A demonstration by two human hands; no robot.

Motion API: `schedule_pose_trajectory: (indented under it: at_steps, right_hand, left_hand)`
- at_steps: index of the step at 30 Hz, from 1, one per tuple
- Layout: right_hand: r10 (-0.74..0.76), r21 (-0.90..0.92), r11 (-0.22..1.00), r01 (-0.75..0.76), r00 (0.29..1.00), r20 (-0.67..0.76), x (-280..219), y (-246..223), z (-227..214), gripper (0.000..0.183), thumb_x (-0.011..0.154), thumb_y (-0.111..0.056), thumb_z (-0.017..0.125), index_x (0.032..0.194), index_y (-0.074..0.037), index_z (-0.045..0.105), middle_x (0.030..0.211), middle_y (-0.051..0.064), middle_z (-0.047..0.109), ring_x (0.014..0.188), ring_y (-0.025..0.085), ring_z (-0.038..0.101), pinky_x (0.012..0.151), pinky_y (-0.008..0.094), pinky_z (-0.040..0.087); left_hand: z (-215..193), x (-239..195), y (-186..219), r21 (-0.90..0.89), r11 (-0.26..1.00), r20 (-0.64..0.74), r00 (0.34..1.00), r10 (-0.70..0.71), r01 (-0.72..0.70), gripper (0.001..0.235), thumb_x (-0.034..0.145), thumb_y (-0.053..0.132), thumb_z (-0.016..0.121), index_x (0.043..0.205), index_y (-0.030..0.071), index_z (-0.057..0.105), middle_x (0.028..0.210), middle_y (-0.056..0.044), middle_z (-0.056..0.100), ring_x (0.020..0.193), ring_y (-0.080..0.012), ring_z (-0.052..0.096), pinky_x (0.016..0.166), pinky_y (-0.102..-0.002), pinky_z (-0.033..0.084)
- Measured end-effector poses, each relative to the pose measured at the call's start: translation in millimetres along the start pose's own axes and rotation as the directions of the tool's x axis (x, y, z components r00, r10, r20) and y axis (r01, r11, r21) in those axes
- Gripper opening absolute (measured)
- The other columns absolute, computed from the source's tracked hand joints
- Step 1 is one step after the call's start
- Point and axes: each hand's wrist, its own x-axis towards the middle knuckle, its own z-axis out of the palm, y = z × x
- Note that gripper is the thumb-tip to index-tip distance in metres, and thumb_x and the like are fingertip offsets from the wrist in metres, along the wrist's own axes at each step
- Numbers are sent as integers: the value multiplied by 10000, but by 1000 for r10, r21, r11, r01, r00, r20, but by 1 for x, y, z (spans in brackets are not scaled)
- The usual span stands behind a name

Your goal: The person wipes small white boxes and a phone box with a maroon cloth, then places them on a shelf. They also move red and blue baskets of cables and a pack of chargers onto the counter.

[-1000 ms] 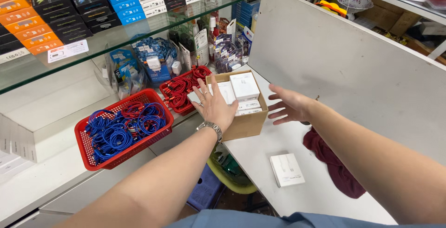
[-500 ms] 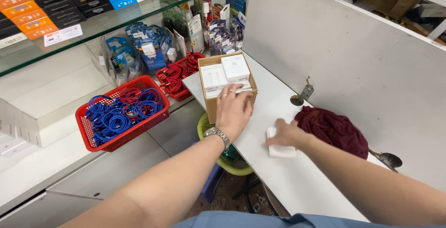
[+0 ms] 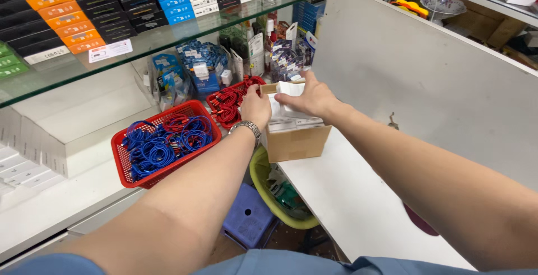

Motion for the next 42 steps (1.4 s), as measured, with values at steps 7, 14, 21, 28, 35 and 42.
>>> schedule_pose_trajectory:
  at_steps: [7,14,21,28,35,42]
  right_hand:
    - [-135,-210,967,141,990,42,35,0,40,836,779,-522,798,1372,16,558,1292,273,630,1247,391,595,1063,445,486]
    - [-101,-25,995,100,995,-15,27,20,38,597,778,-320,813,1291,-65,643,1234,178,659,1106,321,628,962,418,505]
    - [98,247,960,-131,985,140,21,17,19,477,799,-151,781,1241,-20,664,922,125,776,732,187,738,684,320,593]
    - [317,276,919,-280,944,-96,19,43,-13,390,954,-244,623,1293,-53,648,1141,156,746,964,229,715,819,341,567]
    - [394,290,600,-746,590,704,2,64,-6,453,971,-41,440,1410,63,398,1450,304,501,1140,409,690,873,435,607]
    - [344,396,621,-676,690,637,-25,59,6,473,949,-2,423,1422,-8,433,1423,176,482,1166,342,659,880,383,604]
  left_hand:
    - [6,26,-29,32,999,174,984,30,-36,452,946,334,527,1345,157,643,1239,-185,705,1189,-360,651,1037,-448,488]
    - [22,29,-44,58,997,371,926,-65,47,730,970,364,480,1634,283,188,1378,-227,608,1282,-378,592,1101,-431,434]
    - [49,34,-56,-212,977,387,920,59,26,904,999,420,494,1614,133,-104,1617,-283,255,1488,-403,308,1203,-429,274]
    - [22,25,-33,-328,831,437,852,-287,449,921,957,625,323,1637,167,-97,1615,-246,343,1491,-358,401,1210,-422,313]
    - [-11,0,-5,-206,580,798,479,-366,788,1036,835,870,65,1631,233,248,1708,-138,159,1563,-463,39,1110,-831,-62]
    - [-20,-11,-8,-202,539,810,448,-377,818,1030,858,883,73,1626,228,278,1702,-189,217,1545,-540,47,1056,-844,-146]
